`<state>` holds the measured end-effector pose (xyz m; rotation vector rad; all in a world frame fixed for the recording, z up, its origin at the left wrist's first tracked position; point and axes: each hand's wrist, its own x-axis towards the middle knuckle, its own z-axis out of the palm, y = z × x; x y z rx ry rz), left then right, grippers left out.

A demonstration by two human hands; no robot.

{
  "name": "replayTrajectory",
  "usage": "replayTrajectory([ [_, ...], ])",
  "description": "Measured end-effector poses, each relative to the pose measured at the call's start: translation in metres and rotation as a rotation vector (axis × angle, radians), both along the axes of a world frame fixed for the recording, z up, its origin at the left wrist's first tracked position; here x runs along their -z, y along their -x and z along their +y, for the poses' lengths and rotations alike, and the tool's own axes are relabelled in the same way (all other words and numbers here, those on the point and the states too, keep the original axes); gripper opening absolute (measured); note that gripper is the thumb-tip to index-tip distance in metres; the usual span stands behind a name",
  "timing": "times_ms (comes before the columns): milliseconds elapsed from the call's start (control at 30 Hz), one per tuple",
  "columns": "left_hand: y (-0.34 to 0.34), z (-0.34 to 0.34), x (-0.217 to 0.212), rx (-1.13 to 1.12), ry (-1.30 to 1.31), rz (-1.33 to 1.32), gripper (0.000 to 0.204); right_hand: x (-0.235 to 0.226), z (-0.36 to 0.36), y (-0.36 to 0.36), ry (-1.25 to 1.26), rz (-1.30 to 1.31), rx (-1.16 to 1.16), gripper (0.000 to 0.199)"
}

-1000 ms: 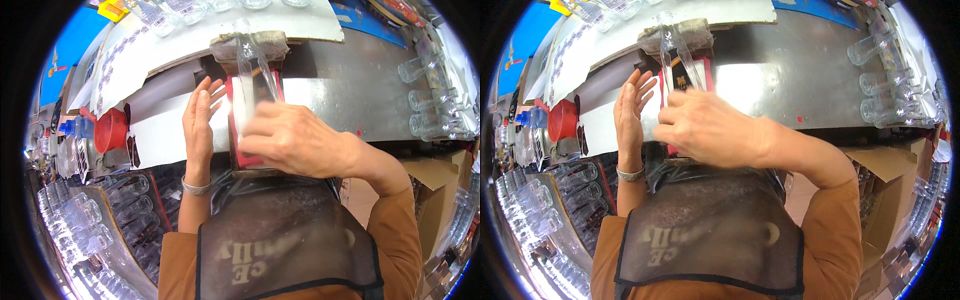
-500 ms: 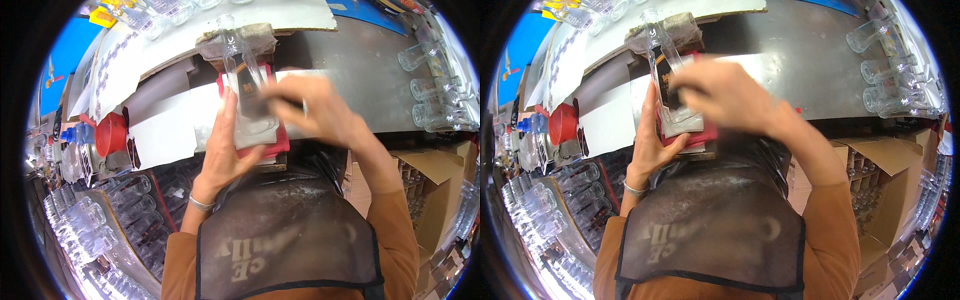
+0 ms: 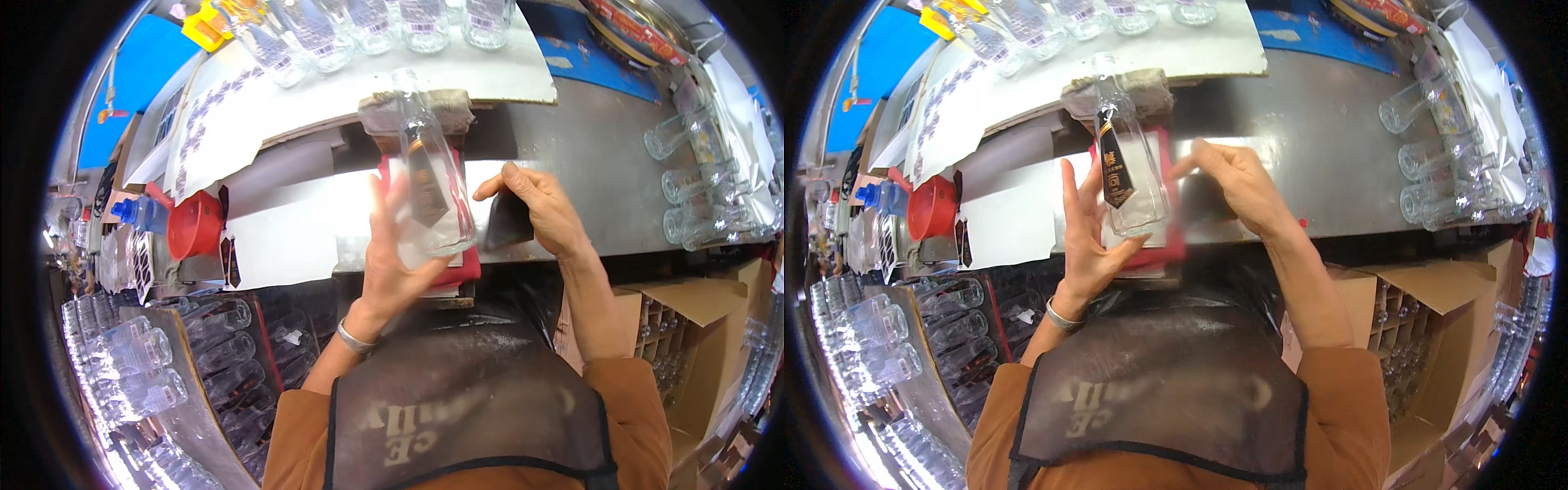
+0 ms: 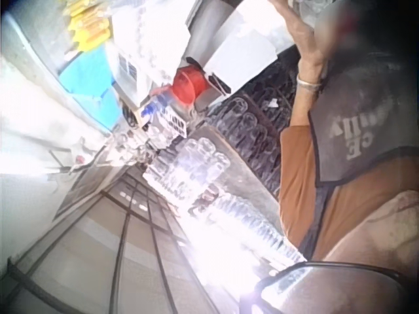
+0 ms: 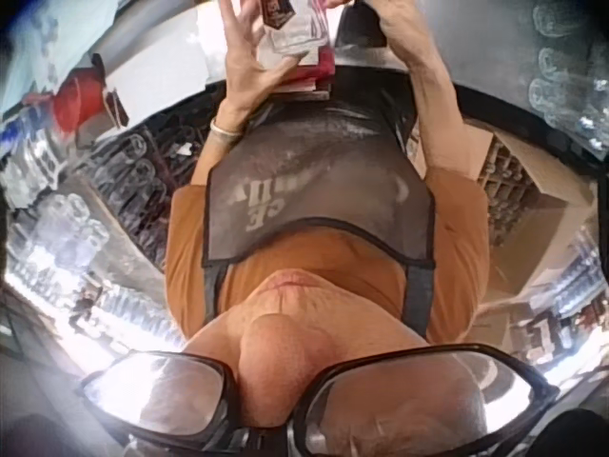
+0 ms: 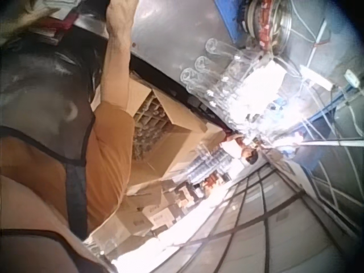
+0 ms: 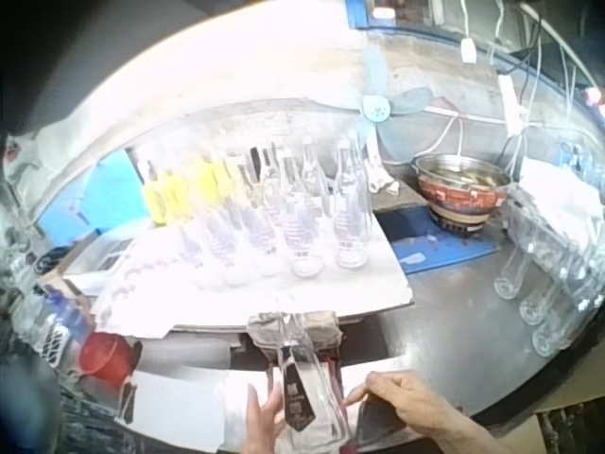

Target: The person applies labels to clear plastic bottles one at a time. They pick up a bottle, place a label on it, smooth it with a black tool, and set the bottle aside. The process repeats for multiple bottles.

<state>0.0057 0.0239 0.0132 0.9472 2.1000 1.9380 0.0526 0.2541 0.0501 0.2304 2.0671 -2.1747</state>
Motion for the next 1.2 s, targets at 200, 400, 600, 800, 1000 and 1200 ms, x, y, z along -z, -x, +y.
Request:
replayTrajectory([
  [200, 0.004, -0.007, -0.009, -0.021, 0.081, 0.038, 0.093, -0.004, -0.037, -0.004, -0.144, 0.041, -0.025, 0.047],
  [400, 0.002, -0.008, -0.029, -0.097, 0.195, 0.391, 0.102, 0.02, -0.033, -0.003, -0.38, 0.071, 0.018, 0.037],
  [600, -0.001, -0.006, 0.0, -0.08, 0.389, 0.262, 0.105, 0.015, -0.034, -0.009, -0.272, 0.081, 0.051, 0.039],
  [800, 0.028, -0.012, -0.002, 0.071, 0.022, -0.166, 0.085, 0.019, -0.038, -0.004, -0.278, 0.103, 0.105, 0.041],
  [1000, 0.04, 0.044, -0.007, -0.164, 0.039, -0.341, 0.072, 0.0, -0.039, 0.012, -0.41, 0.046, 0.064, 0.047],
  [1200, 0.053, 0.044, -0.012, -0.154, -0.113, -0.534, 0.062, 0.001, -0.038, 0.016, -0.279, 0.048, 0.016, 0.048],
])
